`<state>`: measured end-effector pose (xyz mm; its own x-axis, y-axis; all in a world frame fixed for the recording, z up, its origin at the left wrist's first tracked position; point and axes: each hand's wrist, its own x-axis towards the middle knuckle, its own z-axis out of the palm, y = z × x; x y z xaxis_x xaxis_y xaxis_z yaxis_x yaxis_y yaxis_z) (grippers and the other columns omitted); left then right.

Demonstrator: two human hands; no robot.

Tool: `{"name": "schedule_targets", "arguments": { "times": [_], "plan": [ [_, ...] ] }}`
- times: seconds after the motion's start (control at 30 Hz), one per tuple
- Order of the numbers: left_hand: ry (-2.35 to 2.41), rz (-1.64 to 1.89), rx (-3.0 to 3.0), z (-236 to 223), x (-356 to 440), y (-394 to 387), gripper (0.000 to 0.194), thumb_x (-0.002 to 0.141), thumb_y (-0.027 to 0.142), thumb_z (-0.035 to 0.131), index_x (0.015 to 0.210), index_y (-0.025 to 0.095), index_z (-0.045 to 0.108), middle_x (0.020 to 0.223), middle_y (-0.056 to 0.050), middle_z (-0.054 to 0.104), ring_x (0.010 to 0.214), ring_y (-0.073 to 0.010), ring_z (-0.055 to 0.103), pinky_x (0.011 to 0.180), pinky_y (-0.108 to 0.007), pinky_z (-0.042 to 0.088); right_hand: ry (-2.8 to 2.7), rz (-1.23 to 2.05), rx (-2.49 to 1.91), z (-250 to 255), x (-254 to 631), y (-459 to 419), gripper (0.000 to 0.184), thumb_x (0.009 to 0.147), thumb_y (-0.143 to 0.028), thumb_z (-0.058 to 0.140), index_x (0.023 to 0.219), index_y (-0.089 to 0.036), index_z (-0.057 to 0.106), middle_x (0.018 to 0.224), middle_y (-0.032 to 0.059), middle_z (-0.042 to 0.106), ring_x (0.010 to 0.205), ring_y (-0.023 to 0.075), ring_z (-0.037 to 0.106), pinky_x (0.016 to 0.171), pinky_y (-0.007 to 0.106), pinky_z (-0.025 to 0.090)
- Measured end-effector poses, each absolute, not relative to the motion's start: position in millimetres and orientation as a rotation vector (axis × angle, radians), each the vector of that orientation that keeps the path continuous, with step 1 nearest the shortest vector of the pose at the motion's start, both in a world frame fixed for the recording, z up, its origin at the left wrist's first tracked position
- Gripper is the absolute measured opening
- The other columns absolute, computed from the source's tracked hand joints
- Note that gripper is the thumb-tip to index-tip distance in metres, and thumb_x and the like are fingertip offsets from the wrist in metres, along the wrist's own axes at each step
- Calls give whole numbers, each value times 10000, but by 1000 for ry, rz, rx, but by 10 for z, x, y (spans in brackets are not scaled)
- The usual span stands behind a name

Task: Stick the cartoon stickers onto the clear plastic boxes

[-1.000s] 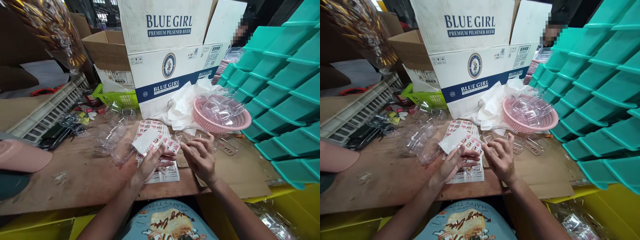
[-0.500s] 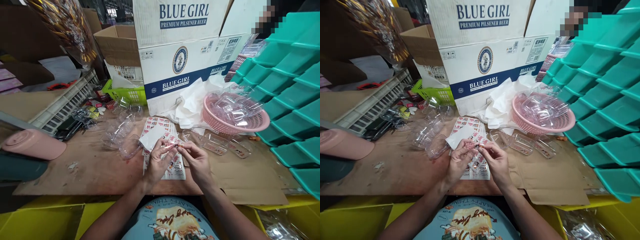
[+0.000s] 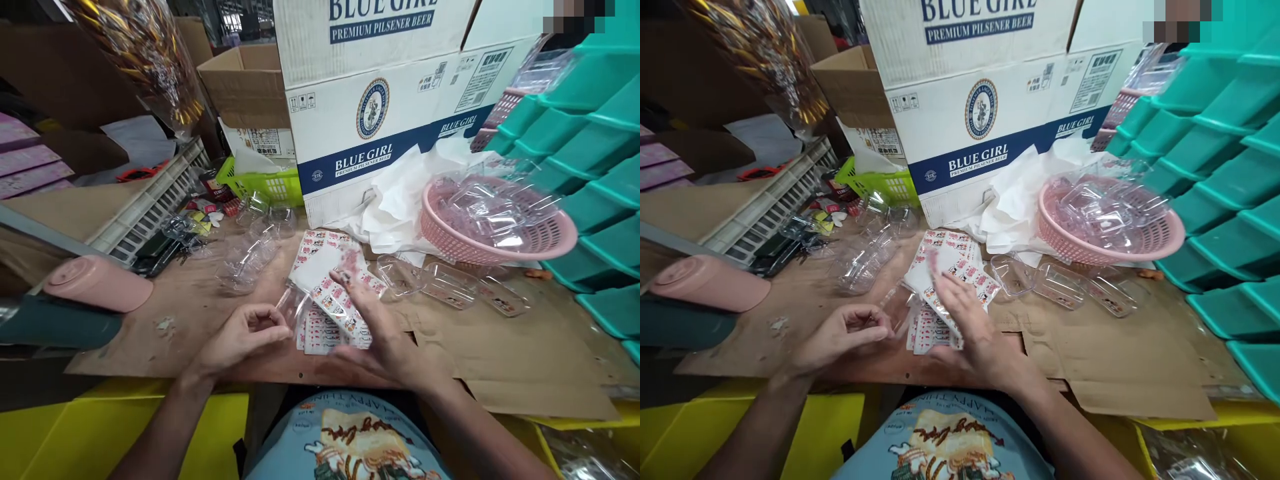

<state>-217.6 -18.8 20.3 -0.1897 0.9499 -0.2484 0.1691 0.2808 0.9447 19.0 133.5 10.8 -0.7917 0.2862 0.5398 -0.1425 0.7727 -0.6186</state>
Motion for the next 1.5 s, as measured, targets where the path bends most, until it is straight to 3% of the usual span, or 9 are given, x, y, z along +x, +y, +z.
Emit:
{"name": "schedule_targets", "arguments": {
  "times": [0.07,0.2,0.3,0.37,0.47,0.6,0.7,0.9,1.5],
  "plan": [
    [1229,1160,816,301,-2050,-137,277,757,456,760,702,191,706,704,-72,706,712,-217,647,756,-364,516,-2351,1005,58,115,33,1316,1094,818,-380,770,1592,-311,-1,1578,167,330,1448,335,338,1155,562,330],
    [981,1479,623,283,-1767,-19,537,685,712,705,887,219,765,853,-105,751,909,-303,702,880,-465,522,-2114,1407,-197,87,-182,1350,1214,766,-393,805,1586,-269,-82,1291,141,558,1207,261,571,968,411,523],
    [1073,1562,703,195,-1566,64,451,702,556,792,973,196,775,1037,-130,760,1118,-346,657,976,-483,500,-2085,1504,-428,77,-192,1418,1169,773,-419,784,1592,-260,-36,1112,91,603,1045,233,616,841,378,553],
    [1120,1616,663,158,-1475,124,267,798,419,756,929,188,782,1026,-109,771,1110,-315,670,982,-475,514,-2138,1412,-484,107,-116,1465,1107,764,-444,790,1594,-273,77,1128,94,599,1023,237,601,857,412,538],
    [1059,1671,528,143,-1421,199,195,849,352,712,955,202,777,1009,-73,780,1027,-273,714,954,-469,547,-2067,1352,-531,195,103,1505,907,807,-453,758,1551,-305,261,1168,98,569,1047,237,562,916,436,504],
    [991,1641,502,138,-1394,238,215,822,217,736,1034,195,759,1087,-75,767,1067,-261,707,1004,-447,528,-1751,2055,-306,244,440,1444,642,936,-485,590,1488,-292,324,934,55,588,808,180,575,720,350,541],
    [960,1623,488,116,-1342,255,257,810,162,734,1064,198,747,1117,-72,761,1101,-247,691,1036,-436,507,-1540,2402,-213,166,582,1332,616,926,-474,618,1450,-303,344,862,27,579,711,151,571,641,317,547],
    [1011,1624,515,57,-1278,292,208,766,170,779,973,181,763,1012,-54,782,976,-206,716,1003,-398,519,-1261,2642,-233,6,622,1194,597,930,-449,629,1442,-320,349,818,-6,578,584,95,553,584,304,575],
    [1039,1657,557,4,-1307,277,207,745,138,781,944,193,781,973,-37,787,924,-190,720,958,-345,530,-1191,2697,-262,-47,518,1129,582,944,-418,624,1434,-296,334,752,-27,601,515,58,529,513,244,579]
  ]
}}
